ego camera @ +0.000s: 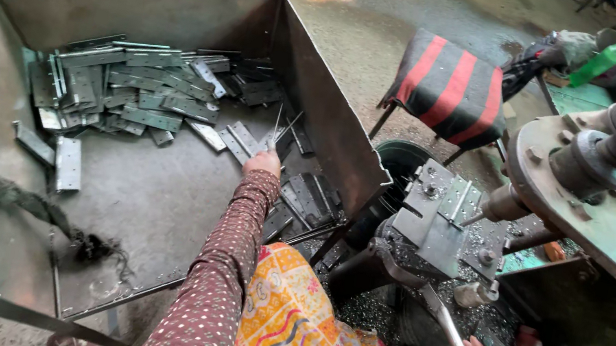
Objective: The person positions metal plates on a machine press, pulls a hand lever to punch holes, and places the finished plates into a metal bin.
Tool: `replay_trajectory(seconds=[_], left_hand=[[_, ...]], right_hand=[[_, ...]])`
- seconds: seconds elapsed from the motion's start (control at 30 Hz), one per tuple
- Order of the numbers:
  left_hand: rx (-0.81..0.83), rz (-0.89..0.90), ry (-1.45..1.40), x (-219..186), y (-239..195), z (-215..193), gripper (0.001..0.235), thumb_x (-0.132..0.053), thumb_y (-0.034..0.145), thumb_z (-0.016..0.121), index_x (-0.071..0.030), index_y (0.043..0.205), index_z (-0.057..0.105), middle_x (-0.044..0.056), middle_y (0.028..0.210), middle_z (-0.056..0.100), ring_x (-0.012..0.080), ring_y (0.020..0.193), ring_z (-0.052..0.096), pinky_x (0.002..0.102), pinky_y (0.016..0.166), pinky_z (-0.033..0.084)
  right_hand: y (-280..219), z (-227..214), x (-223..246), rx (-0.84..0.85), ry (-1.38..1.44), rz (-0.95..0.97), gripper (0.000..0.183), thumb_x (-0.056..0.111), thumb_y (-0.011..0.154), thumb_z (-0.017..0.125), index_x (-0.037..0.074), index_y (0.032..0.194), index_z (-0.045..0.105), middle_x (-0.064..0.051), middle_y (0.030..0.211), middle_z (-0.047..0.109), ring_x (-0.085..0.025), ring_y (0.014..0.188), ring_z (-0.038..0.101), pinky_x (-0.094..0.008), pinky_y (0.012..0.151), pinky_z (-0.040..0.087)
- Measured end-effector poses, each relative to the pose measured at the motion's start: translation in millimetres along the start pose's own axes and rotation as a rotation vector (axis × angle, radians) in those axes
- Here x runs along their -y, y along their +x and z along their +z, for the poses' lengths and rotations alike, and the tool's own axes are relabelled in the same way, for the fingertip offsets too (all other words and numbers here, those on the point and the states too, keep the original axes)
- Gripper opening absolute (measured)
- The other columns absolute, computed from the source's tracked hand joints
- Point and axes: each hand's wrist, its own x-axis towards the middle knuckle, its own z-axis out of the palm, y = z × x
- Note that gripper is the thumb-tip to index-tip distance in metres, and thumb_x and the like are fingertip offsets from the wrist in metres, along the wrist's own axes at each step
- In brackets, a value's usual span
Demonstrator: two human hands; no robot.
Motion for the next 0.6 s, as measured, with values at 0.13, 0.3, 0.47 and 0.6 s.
replay_trajectory(seconds=[0.13,0.3,0.47,0.6], left_hand=[[0.021,0.081,0.082,23.3,-5.0,22.5,0.023,-0.013,0.099,0.049,-0.008,0.112,0.067,0.015,0.094,0.071,0.0296,0.080,0.074,0.043,0.065,0.061],[-0.030,0.254,0.117,113.7,-59.0,0.1,0.020,-0.014,0.097,0.049,-0.008,0.108,0.066,0.018,0.093,0.070,0.0330,0.077,0.073,0.044,0.065,0.060],[-0.015,0.281,0.236,177.7,-165.1,-55.1,0.021,-0.014,0.098,0.047,-0.013,0.113,0.061,0.011,0.085,0.065,0.0284,0.066,0.071,0.041,0.055,0.059],[-0.048,0.235,0.308,186.3,-212.8,-89.2,0.038,-0.014,0.092,0.049,-0.013,0.129,0.056,0.008,0.079,0.065,0.0266,0.060,0.071,0.040,0.051,0.059]], right_hand=[[-2.9,-4.0,5.3,0.008,0.009,-0.012,0.023,0.005,0.109,0.050,-0.002,0.119,0.070,-0.012,0.102,0.072,-0.017,0.070,0.068,-0.027,0.061,0.054],[-3.3,-7.1,14.1,0.026,-0.019,-0.037,0.023,0.005,0.109,0.051,-0.002,0.119,0.071,-0.013,0.104,0.071,-0.018,0.071,0.068,-0.028,0.060,0.053],[-1.0,-11.9,15.5,0.104,-0.075,-0.036,0.023,0.008,0.111,0.051,-0.002,0.118,0.071,-0.014,0.106,0.071,-0.017,0.071,0.070,-0.027,0.060,0.055],[-0.6,-8.2,12.7,0.090,-0.083,-0.013,0.024,0.008,0.109,0.051,-0.002,0.117,0.072,-0.015,0.104,0.071,-0.018,0.071,0.070,-0.028,0.060,0.055]])
